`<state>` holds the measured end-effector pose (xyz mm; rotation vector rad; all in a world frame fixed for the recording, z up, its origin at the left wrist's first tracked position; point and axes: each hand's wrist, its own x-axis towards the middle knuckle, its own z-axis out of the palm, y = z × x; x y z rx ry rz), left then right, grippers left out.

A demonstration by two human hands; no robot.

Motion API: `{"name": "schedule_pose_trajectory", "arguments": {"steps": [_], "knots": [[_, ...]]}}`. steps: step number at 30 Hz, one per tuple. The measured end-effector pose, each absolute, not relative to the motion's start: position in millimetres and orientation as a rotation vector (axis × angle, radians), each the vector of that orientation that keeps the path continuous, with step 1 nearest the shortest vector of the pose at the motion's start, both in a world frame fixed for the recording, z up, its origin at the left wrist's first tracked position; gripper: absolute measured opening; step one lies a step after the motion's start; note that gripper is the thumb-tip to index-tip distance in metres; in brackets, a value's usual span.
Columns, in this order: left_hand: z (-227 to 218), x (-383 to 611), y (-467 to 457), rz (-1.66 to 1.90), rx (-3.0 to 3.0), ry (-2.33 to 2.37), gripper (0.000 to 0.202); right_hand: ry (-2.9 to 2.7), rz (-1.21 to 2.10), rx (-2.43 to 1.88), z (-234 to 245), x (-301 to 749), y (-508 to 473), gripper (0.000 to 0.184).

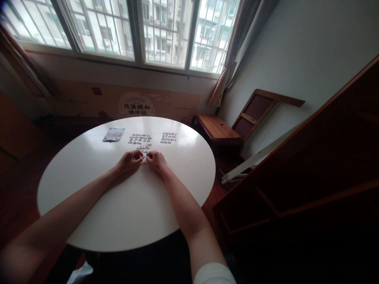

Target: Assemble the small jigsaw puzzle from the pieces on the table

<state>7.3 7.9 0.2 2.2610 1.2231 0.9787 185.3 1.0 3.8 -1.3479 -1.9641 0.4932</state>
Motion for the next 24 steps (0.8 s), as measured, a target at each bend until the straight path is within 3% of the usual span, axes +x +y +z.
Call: {"name": "schedule_pose_trajectory", "arguments": {"steps": [24], "knots": [[0.6,7.4,7.2,0.981,2.273,1.229,0.017,-1.963,0.494,-1.347,1.7,184.9,2.7,0.016]]}}
